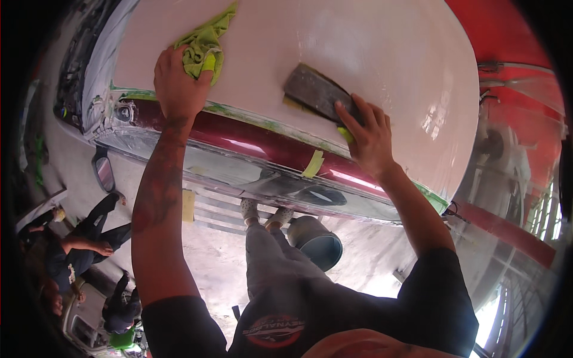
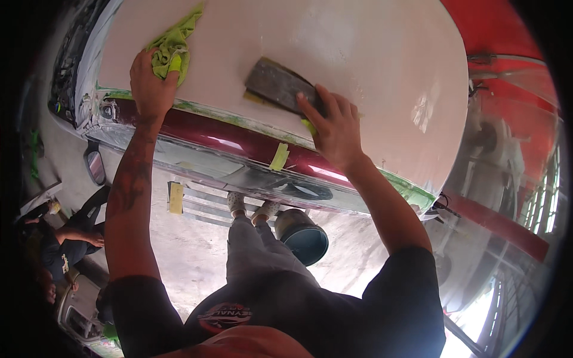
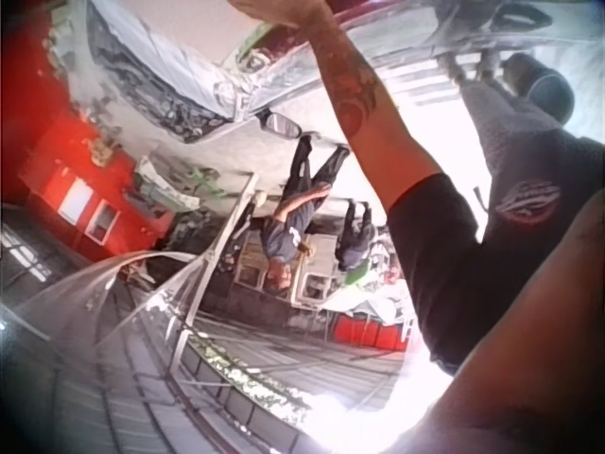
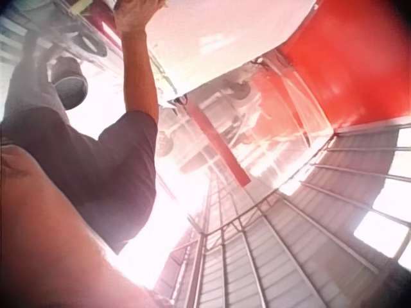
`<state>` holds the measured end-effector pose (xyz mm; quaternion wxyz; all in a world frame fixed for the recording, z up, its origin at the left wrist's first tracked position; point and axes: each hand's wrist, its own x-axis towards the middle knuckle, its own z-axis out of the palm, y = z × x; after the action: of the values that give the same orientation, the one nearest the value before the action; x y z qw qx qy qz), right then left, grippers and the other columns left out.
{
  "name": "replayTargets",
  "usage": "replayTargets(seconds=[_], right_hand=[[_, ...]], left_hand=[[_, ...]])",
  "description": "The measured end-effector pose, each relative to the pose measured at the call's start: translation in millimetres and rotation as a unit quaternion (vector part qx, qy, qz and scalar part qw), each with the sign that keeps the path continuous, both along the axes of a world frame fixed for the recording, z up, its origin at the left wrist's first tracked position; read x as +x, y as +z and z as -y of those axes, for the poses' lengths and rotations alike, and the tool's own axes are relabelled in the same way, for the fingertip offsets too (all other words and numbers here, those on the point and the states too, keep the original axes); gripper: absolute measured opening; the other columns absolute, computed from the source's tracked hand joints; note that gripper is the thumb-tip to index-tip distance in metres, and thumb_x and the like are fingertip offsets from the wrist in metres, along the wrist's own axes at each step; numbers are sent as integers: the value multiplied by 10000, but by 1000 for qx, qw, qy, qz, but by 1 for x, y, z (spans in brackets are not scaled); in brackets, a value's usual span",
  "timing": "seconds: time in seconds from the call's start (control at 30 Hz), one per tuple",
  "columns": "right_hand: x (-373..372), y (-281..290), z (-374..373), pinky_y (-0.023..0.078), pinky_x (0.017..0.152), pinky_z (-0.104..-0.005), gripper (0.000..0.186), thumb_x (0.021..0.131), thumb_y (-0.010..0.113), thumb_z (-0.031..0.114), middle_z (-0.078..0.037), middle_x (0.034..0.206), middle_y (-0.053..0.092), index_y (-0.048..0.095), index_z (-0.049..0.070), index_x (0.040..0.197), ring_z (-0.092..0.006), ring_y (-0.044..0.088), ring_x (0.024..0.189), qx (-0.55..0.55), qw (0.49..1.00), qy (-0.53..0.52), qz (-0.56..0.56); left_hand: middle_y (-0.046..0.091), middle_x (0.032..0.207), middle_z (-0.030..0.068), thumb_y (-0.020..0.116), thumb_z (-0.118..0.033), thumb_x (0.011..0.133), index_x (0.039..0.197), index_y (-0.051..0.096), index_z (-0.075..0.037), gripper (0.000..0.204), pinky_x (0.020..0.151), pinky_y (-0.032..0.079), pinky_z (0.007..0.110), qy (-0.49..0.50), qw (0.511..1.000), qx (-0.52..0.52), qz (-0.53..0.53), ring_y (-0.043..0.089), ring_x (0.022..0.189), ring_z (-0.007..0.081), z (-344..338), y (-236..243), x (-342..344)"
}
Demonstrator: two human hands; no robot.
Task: The person wets a cloth in a bucket of water, wipes the car roof, and sands the car roof using a sanding block and the cloth.
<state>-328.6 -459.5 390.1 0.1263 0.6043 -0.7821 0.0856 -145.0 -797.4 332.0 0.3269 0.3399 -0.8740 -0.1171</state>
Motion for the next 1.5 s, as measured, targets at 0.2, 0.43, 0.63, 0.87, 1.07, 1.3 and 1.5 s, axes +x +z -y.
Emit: replayTargets(seconds=[0.2,0.43,0.63,0.87,1.07,1.3,1.5], right_hand=[[-34,9,117,485,733,-431,552,739,691,126,-113,1173,595,618,238,1275,-308,592,911,16,997,-47,-66],[3,-6,61,470,770,-437,549,818,705,193,-153,1255,544,601,320,1342,-324,565,988,12,999,-6,-49],[6,5,90,463,718,-413,508,838,669,205,-156,1148,560,605,324,1328,-306,556,869,15,997,36,-73],[-4,-5,60,469,821,-466,599,809,683,150,-186,1262,535,566,338,1365,-349,559,982,48,997,42,-50],[-1,23,-92,455,895,-461,694,706,771,133,-181,1340,495,599,336,1347,-357,528,1076,115,992,55,4],[35,-11,61,456,811,-437,768,702,762,139,-157,1222,515,534,387,1392,-320,522,955,67,993,100,-22],[19,19,-43,462,816,-431,623,785,741,169,-161,1256,512,586,363,1356,-322,538,978,105,991,79,-25]], left_hand=[[535,1293,167,733,-303,734,1257,554,-79,596,1030,414,510,-2,1000,-16,-17,471,1252,384,2,-6,1],[535,1287,148,738,-320,729,1258,555,-90,605,1028,411,506,4,1000,-5,-18,475,1248,374,2,-7,2],[523,1307,131,734,-333,734,1276,546,-104,618,1028,410,491,17,999,-41,-16,470,1259,355,4,-13,3],[505,1319,196,706,-204,726,1264,520,-50,589,1052,389,497,-6,999,1,-31,453,1252,408,-2,2,6],[498,1291,236,713,-176,689,1231,507,-9,603,1086,359,497,26,999,17,-10,438,1250,429,-9,9,1],[502,1303,236,711,-177,711,1256,504,1,610,1083,372,483,24,999,7,-20,446,1255,418,-9,7,4],[502,1310,232,726,-180,715,1267,501,7,624,1083,372,477,30,999,20,-9,443,1264,411,-11,7,3]])
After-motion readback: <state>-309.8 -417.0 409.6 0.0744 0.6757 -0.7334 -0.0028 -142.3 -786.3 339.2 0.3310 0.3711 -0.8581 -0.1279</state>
